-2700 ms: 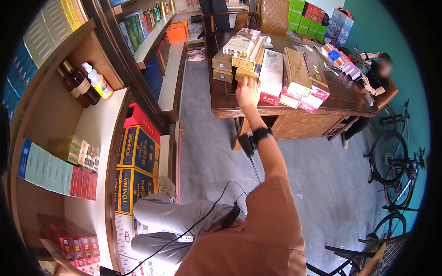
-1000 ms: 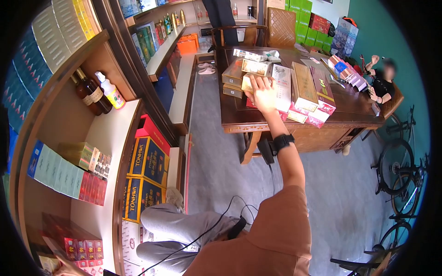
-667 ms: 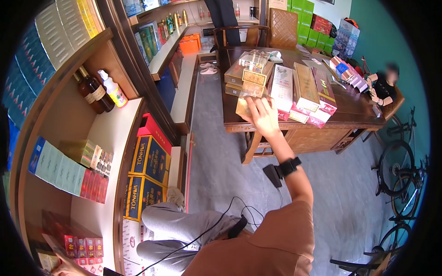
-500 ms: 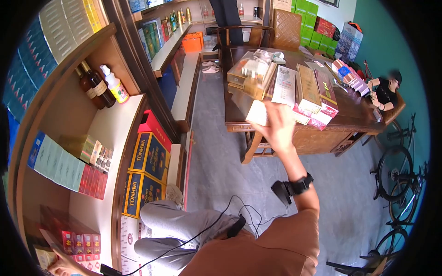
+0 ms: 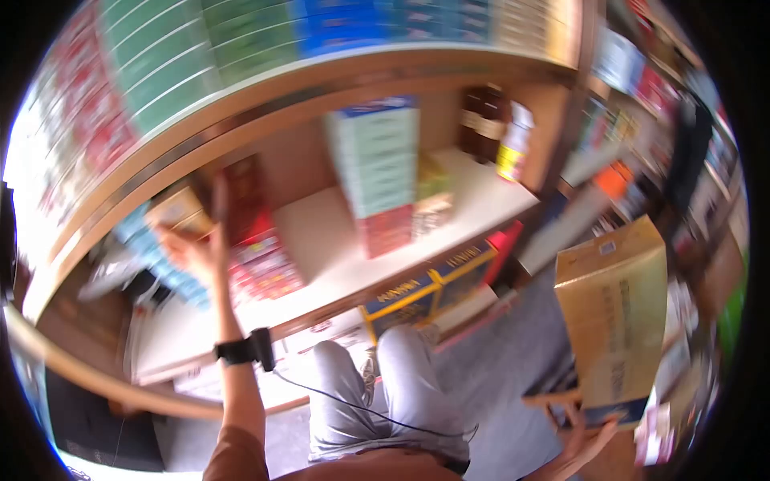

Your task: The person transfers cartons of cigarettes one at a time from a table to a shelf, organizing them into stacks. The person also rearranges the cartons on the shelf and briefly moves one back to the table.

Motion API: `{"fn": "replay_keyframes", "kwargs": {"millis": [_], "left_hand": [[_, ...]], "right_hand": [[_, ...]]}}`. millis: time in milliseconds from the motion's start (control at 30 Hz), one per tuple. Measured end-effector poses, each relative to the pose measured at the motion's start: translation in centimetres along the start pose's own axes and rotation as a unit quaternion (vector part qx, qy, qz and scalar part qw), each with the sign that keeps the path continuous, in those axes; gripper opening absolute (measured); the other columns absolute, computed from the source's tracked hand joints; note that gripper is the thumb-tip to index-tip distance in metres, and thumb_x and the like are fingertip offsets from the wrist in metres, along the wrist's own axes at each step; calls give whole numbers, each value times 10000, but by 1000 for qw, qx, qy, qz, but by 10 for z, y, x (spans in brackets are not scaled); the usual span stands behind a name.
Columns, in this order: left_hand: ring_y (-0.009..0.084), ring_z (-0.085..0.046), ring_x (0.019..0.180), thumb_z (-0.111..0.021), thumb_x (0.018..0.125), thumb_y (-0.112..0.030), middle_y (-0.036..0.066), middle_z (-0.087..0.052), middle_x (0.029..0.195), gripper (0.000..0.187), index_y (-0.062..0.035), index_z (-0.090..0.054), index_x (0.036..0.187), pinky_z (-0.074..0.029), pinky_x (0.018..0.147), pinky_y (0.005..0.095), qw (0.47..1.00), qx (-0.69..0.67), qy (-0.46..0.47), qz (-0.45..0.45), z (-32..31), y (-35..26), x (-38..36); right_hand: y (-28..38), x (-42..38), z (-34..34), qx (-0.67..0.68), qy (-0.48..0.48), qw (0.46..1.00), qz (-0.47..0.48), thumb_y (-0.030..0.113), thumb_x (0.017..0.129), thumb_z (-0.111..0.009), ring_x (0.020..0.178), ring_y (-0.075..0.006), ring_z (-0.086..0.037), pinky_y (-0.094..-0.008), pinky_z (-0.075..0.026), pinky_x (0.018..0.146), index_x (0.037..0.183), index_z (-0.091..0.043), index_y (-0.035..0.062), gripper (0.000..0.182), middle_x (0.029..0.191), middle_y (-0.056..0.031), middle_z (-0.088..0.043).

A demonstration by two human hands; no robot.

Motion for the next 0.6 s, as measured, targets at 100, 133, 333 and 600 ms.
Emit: {"fn": "replay_keyframes", "kwargs": {"millis": [100,133,333,600], "left_hand": [[417,-221,1163,-679,582,-358,298,-147,1298,1066,-25,-6,1338,-211,921,512,1000,6,13,22,3,2,1],[428,-235,1119,-681,585,-363,300,-119,1290,1071,-45,7,1342,-214,914,519,1000,-11,12,26,0,3,0],[400,-222,1131,-680,598,-355,296,-148,1270,1065,-11,8,1334,-202,920,499,1000,-16,-3,18,1,6,-3],[386,-249,1101,-680,606,-372,283,-193,1258,1019,9,-71,1329,-201,912,466,999,-43,-10,29,3,7,-1]], "right_hand": [[-55,-32,-41,-69,144,987,19,324,749,-563,1074,-238,-395,-430,-339,904,1207,-322,48,587,1213,-112,-363],[-66,-45,-56,-89,197,975,43,295,732,-585,1056,-239,-410,-420,-348,897,1193,-329,37,587,1193,-120,-379],[-67,-140,-195,-94,475,808,336,117,627,-718,949,-245,-502,-363,-397,855,1108,-376,-34,609,1073,-166,-476],[-37,-241,-315,58,509,649,562,80,826,-498,917,-374,-509,-406,-486,765,1073,-360,-27,302,1021,-261,-492]]}}
Point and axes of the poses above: each hand's wrist, its own x-axis towards the middle knuckle, its own z-axis out of the back of the hand, y = z × x, the point moved 4 cm from there along x, towards the middle knuckle
